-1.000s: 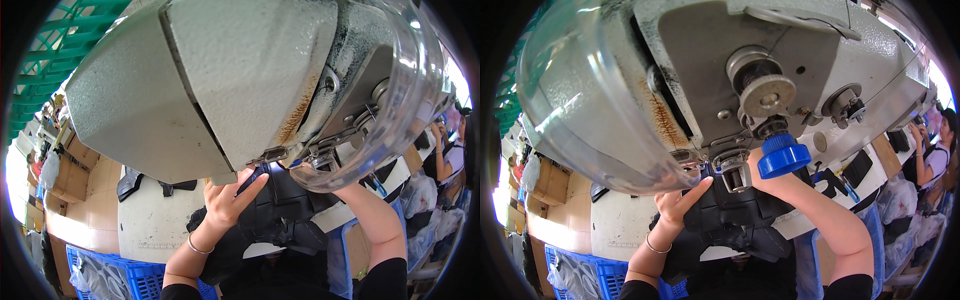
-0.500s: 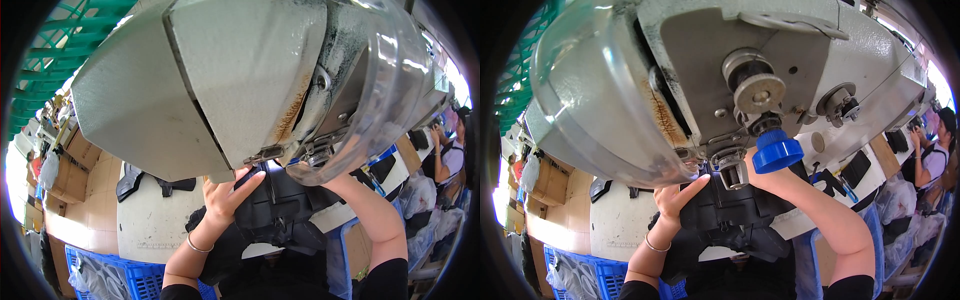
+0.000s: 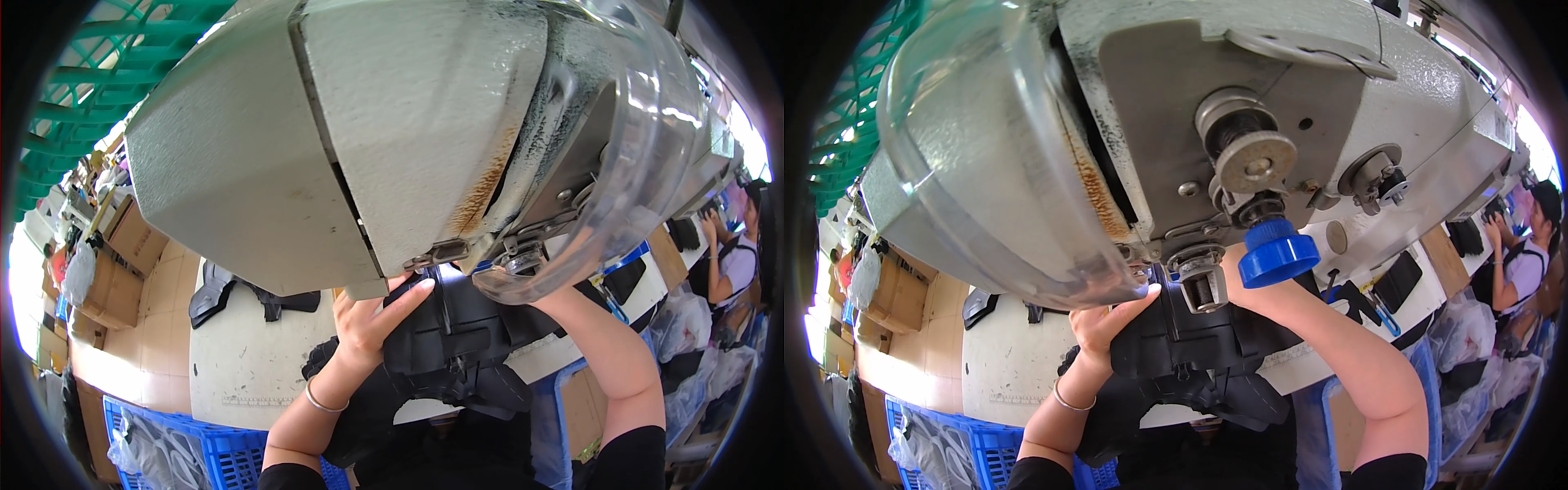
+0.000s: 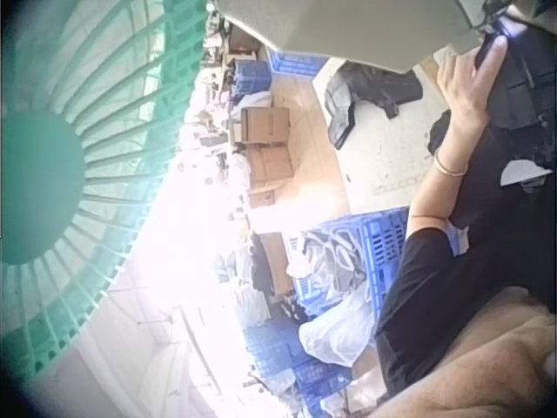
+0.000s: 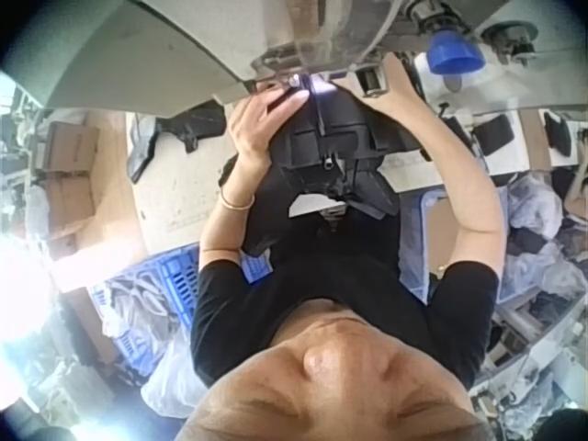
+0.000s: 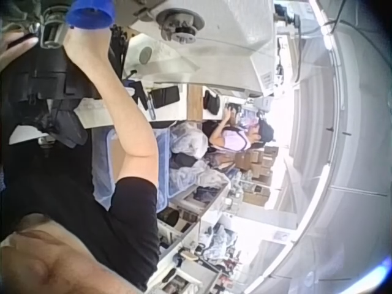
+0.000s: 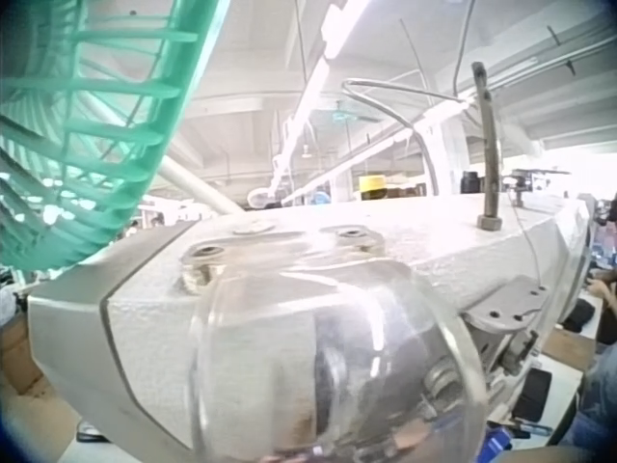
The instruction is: Sewing together components of a black shoe upper using an industrial sewing machine.
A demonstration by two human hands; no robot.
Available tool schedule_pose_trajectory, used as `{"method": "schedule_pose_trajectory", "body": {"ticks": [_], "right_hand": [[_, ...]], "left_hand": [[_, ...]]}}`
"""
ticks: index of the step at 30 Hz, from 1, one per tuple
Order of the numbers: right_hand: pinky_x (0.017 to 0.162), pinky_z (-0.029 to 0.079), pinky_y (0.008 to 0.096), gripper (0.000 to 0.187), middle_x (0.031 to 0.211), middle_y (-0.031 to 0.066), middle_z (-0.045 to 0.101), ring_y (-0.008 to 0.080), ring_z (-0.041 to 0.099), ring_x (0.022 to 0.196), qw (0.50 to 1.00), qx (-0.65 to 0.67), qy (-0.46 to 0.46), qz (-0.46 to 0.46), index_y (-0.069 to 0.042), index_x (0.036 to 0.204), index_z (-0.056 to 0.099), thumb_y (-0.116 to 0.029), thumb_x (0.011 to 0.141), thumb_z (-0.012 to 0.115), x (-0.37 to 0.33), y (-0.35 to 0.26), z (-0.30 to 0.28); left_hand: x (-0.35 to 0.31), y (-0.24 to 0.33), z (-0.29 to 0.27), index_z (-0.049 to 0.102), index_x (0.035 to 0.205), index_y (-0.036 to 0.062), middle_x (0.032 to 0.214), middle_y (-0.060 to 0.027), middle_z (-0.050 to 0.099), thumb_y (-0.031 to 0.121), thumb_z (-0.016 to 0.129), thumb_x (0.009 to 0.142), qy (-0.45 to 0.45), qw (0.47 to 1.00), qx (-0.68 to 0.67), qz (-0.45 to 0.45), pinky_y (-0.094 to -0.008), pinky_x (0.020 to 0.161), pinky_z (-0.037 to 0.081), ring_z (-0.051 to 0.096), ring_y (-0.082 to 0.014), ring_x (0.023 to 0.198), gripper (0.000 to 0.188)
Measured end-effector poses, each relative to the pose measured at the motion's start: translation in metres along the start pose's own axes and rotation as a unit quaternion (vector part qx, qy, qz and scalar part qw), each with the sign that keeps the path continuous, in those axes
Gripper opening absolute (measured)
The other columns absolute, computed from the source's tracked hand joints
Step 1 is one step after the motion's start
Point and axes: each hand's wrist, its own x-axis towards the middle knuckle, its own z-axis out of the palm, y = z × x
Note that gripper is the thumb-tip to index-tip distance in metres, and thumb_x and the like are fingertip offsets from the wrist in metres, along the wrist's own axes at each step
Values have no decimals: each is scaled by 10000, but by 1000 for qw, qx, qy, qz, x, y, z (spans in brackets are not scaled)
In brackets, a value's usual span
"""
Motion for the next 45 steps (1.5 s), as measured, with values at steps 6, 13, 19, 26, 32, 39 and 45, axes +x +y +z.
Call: {"method": "schedule_pose_trajectory", "body": {"ticks": [6,13,19,26,32,39,45], "right_hand": [[552,463,441,250,617,186,602,355,627,606,990,-98,-97,12,-35,658,628,-248,783,591,2,6,-6],[576,481,444,273,650,189,628,357,640,629,982,-130,-121,63,-35,686,655,-275,791,578,6,7,-4],[595,495,450,257,677,180,647,358,652,649,971,-184,-149,35,-54,691,661,-274,791,574,14,-8,-15],[610,500,447,282,693,178,655,364,658,675,989,-90,-87,77,-55,720,672,-325,762,603,-8,28,10],[1161,298,330,520,1415,131,436,202,433,1306,836,-74,-445,313,-27,1416,355,-373,1028,354,43,-28,-32],[652,512,423,250,788,136,687,333,667,739,996,-12,-49,72,-89,888,671,-304,762,652,22,-33,-30],[827,481,393,340,1015,118,674,276,630,955,971,-19,-126,202,-78,1071,648,-361,887,609,26,-41,-37]], "left_hand": [[0,-3,5,774,992,156,904,-78,681,108,693,622,20,1000,-4,8,-320,733,500,647,-231,835,381],[1,-2,2,774,996,167,893,-74,677,101,703,628,7,1000,-2,2,-308,682,497,642,-223,799,380],[-1,-4,2,771,1012,174,896,-77,679,107,697,627,14,1000,0,5,-307,672,498,641,-220,791,398],[4,-1,3,768,1016,170,906,-79,682,97,671,640,10,1000,-16,3,-304,681,502,645,-222,802,394],[0,-4,-1,766,1016,162,931,-94,682,88,642,624,-4,1000,-22,-17,-306,694,511,650,-233,818,418],[3,-1,0,765,1012,147,958,-107,678,79,632,606,0,1000,-11,4,-324,703,526,655,-246,834,432],[1,6,-2,765,1015,145,987,-102,674,77,651,609,-15,999,-21,-31,-334,738,531,657,-255,895,428]]}}
